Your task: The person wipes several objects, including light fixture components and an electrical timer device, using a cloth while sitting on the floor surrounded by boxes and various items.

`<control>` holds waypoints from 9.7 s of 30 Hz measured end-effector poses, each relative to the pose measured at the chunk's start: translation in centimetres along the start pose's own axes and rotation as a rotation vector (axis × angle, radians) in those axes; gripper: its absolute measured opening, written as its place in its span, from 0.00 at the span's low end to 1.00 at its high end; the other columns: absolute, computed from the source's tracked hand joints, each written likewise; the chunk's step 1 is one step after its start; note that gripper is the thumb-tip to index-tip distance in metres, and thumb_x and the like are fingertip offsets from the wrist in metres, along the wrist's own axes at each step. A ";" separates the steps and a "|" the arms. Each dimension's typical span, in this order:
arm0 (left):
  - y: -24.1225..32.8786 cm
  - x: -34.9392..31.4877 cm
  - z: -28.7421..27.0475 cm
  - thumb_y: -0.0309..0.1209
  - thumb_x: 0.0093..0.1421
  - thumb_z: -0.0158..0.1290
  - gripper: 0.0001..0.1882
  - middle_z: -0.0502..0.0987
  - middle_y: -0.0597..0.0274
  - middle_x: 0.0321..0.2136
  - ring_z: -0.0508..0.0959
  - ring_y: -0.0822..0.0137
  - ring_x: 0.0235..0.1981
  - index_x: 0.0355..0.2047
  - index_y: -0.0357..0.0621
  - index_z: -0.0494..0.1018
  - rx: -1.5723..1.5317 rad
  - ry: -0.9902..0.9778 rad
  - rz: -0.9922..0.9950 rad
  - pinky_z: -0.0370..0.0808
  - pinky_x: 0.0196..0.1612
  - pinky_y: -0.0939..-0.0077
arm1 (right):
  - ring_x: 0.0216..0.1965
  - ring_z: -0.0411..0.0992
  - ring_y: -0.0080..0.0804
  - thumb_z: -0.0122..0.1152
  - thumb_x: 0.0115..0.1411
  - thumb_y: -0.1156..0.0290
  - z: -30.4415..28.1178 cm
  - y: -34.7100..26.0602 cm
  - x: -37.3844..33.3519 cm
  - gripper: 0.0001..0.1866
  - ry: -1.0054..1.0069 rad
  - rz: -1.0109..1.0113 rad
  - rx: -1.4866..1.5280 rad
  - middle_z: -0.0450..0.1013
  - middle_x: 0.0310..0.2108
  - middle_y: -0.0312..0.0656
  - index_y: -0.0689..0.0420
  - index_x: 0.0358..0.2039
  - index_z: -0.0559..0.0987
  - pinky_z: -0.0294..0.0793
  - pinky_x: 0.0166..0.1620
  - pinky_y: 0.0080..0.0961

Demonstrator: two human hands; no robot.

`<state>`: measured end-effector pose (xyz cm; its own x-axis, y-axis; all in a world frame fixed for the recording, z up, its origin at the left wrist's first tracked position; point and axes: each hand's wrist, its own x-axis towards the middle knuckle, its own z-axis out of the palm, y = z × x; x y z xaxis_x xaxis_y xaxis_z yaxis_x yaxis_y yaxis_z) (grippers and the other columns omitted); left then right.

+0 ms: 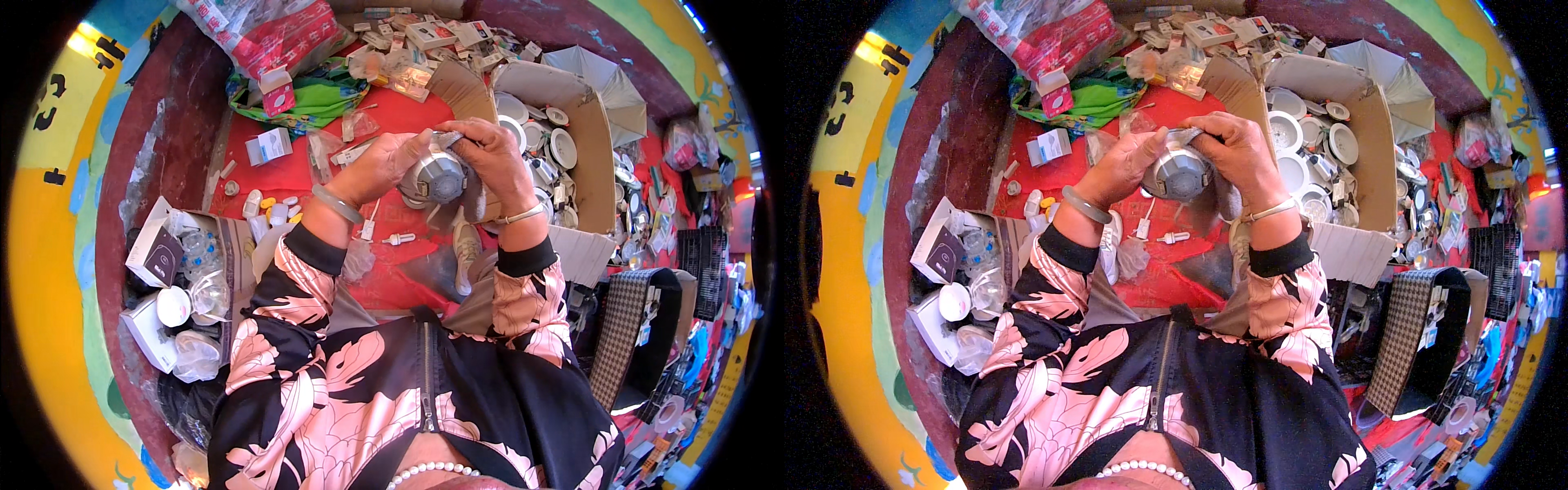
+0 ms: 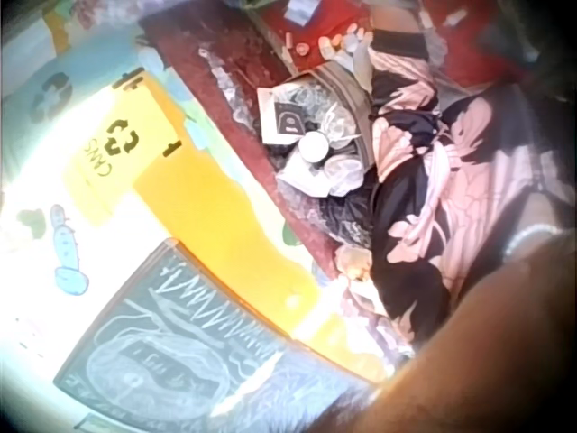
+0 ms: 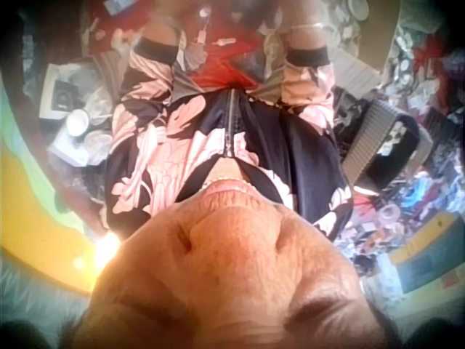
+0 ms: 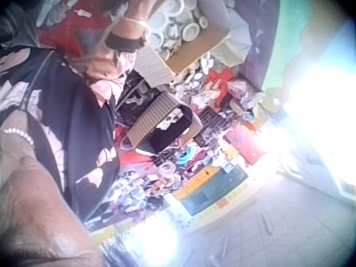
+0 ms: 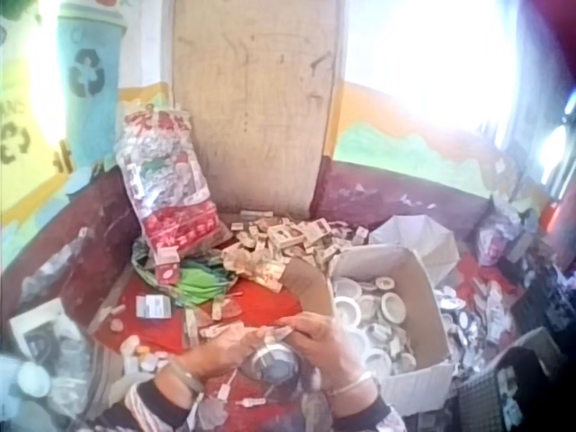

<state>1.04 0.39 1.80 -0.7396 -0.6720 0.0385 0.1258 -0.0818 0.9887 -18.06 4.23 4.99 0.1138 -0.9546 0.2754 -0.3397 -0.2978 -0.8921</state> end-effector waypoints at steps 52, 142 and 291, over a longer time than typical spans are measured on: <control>1.5 -1.1 -1.2 0.49 0.63 0.38 0.27 0.75 0.65 0.28 0.72 0.77 0.29 0.34 0.35 0.73 -0.035 0.187 0.069 0.70 0.34 0.81 | 0.30 0.66 0.16 0.53 0.58 0.69 -4.2 1.9 -0.5 0.11 -0.132 0.151 0.088 0.72 0.27 0.31 0.64 0.36 0.77 0.68 0.35 0.17; 1.9 -0.6 -1.0 0.37 0.62 0.45 0.17 0.76 0.60 0.32 0.76 0.74 0.29 0.41 0.33 0.71 -0.243 0.217 0.090 0.73 0.33 0.82 | 0.30 0.70 0.16 0.57 0.51 0.83 2.8 -1.9 -0.4 0.07 0.296 0.070 0.585 0.72 0.28 0.33 0.62 0.32 0.74 0.70 0.35 0.13; 0.3 0.5 -1.6 0.30 0.60 0.47 0.14 0.76 0.59 0.35 0.77 0.71 0.33 0.42 0.33 0.71 -0.458 0.108 -0.103 0.74 0.37 0.77 | 0.40 0.68 0.40 0.54 0.45 0.85 0.4 0.3 0.8 0.19 -0.043 -0.262 -0.170 0.69 0.36 0.44 0.53 0.37 0.79 0.68 0.43 0.27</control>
<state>1.74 -1.14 1.87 -0.6935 -0.7141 -0.0955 0.3516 -0.4512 0.8203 -17.68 3.40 4.78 0.2566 -0.8450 0.4692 -0.4447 -0.5342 -0.7189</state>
